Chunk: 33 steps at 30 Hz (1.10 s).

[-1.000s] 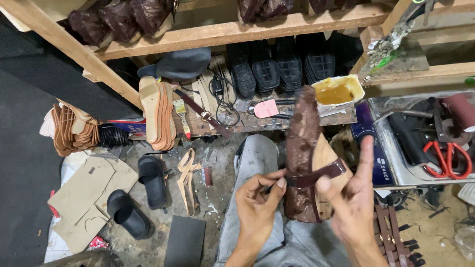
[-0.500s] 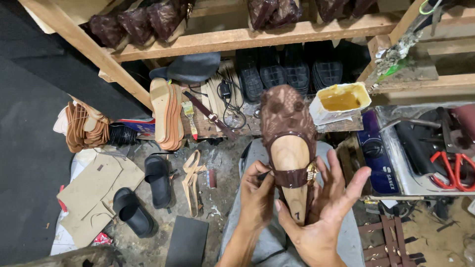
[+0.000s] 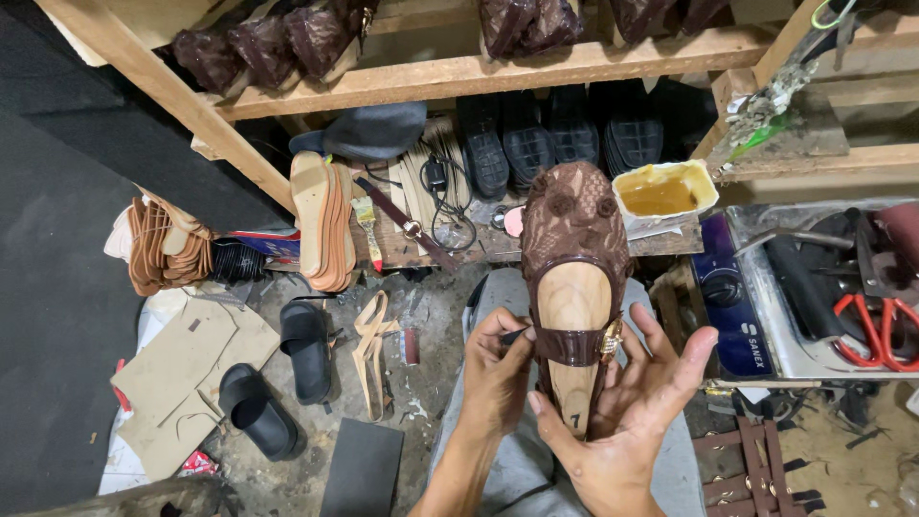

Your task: The person holds a brown patterned shoe upper and threads a dark leather strap with a gold buckle through it, pulling and adjusting the strap to seat it on the shoe. They press and smooth the strap in place, then lift and turn the shoe to view the sole and sides.

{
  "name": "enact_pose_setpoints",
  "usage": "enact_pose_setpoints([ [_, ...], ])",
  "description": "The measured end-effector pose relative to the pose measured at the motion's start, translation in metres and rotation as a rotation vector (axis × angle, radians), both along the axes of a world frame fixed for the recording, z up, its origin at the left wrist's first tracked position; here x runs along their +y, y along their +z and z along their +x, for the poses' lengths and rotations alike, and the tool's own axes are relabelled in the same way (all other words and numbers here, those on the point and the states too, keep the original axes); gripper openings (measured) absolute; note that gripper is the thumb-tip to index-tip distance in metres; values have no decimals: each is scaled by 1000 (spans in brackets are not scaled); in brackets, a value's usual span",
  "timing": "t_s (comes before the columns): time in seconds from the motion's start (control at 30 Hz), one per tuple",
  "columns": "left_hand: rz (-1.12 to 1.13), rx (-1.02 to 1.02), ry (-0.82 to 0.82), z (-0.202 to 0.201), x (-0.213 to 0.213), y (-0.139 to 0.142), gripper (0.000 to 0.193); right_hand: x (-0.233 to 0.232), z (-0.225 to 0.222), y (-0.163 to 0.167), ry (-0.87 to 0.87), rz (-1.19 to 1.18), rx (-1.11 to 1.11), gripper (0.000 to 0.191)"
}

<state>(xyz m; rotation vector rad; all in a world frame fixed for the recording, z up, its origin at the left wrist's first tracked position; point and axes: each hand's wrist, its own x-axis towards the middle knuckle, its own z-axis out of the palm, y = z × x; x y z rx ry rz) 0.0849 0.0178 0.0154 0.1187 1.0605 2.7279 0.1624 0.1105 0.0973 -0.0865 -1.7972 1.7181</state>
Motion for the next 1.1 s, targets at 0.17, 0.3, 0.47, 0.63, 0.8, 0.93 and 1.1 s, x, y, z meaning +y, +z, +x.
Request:
enact_pose_setpoints([
  [0.17, -14, 17, -6, 1, -1, 11, 11, -2, 0, 2, -14, -26, 14, 143],
  [0.3, -422, 84, 129, 12, -9, 39, 12, 10, 4, 6, 28, -54, -89, 124],
  [0.47, -519, 155, 129, 34, -7, 75, 8, 30, 1, 1, 77, -350, -57, 100],
  [0.63, -483, 84, 36, 35, -8, 92, 9, 42, -5, -11, 178, -660, -65, 96],
  [0.8, -526, 50, 3, 37, -9, 97, 6, 43, -5, -14, 239, -706, -5, 105],
  [0.93, -466, 15, -15, 38, -7, 96, 6, 42, -6, -9, 248, -666, -14, 113],
  [1.1, -440, 32, -18, 38, -2, 97, 10, 44, -3, -6, 334, -655, -7, 108],
])
